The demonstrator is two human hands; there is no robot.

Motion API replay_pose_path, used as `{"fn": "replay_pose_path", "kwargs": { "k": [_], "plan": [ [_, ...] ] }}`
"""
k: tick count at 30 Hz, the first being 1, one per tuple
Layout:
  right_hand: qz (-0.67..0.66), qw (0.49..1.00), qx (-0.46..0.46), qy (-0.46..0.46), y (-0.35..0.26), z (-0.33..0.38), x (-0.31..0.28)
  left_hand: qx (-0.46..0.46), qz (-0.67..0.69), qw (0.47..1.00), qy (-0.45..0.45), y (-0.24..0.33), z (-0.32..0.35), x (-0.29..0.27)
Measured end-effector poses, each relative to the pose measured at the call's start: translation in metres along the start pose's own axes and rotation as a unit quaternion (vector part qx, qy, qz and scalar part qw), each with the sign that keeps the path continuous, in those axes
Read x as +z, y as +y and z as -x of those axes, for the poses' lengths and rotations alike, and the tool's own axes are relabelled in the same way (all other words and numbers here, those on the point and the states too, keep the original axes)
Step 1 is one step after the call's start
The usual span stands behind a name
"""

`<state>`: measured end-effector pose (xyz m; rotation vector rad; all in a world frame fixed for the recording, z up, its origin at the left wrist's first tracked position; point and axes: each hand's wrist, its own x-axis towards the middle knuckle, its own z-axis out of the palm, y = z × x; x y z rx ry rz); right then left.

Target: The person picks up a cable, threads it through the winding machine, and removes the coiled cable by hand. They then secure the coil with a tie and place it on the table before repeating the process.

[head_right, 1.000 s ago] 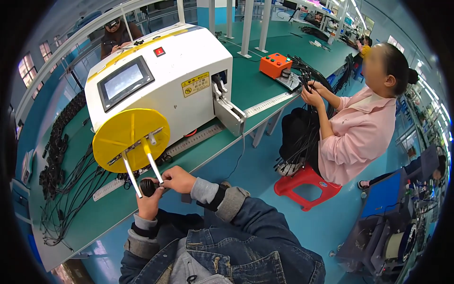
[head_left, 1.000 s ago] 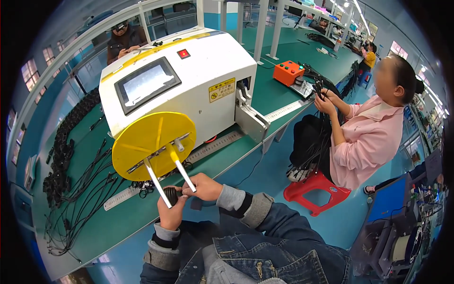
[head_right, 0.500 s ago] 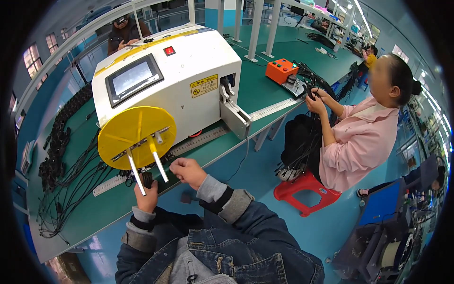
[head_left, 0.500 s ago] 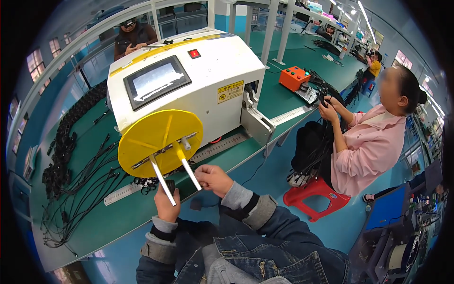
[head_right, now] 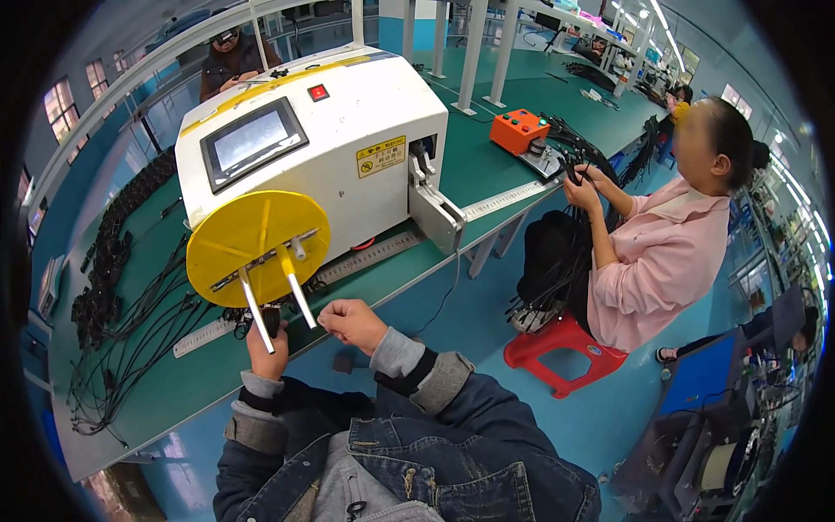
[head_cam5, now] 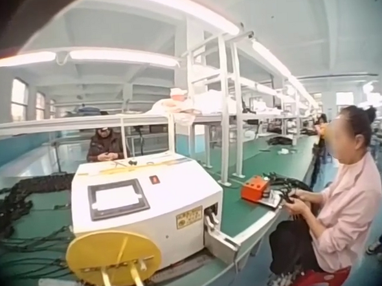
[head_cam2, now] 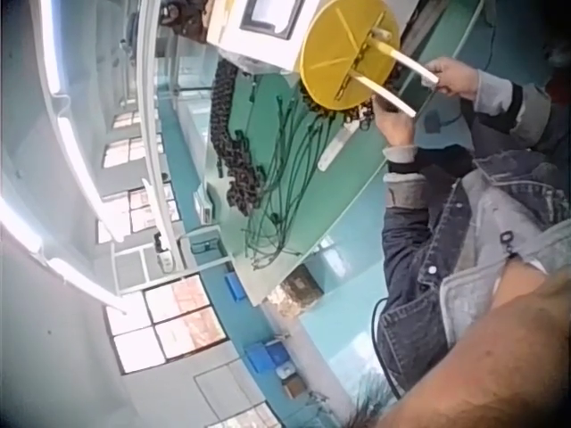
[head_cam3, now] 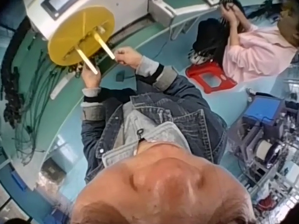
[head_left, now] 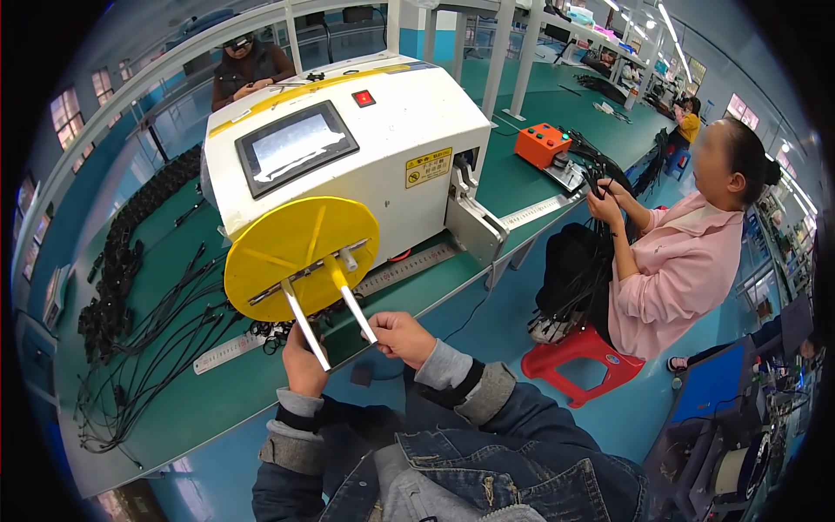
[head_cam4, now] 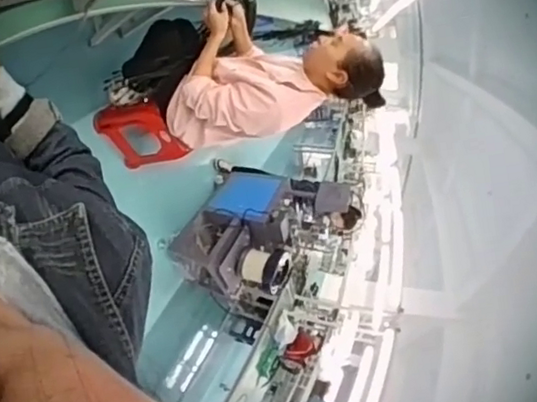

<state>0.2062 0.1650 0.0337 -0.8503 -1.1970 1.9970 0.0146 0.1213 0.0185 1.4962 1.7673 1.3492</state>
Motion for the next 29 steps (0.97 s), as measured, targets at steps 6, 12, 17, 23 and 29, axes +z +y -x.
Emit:
{"fn": "replay_pose_path", "kwargs": {
  "k": [6,12,17,23,29],
  "plan": [
    [0.008,1.0,-0.004,-0.008,0.003,0.002,0.01,0.051,0.065,0.995,0.06,0.004,0.003,-0.012],
    [0.025,0.999,-0.006,-0.041,0.001,0.011,0.029,0.01,0.202,0.979,-0.024,0.035,0.027,-0.025],
    [0.028,0.996,-0.008,-0.088,0.002,0.017,0.042,-0.002,0.296,0.949,-0.11,0.037,0.038,-0.027],
    [0.031,0.995,0.009,-0.094,0.001,0.022,0.045,-0.021,0.275,0.951,-0.142,0.032,0.042,-0.03],
    [-0.058,0.947,-0.107,-0.296,0.0,0.046,0.053,-0.004,0.284,0.955,-0.084,0.028,0.032,-0.035]
  ]
}}
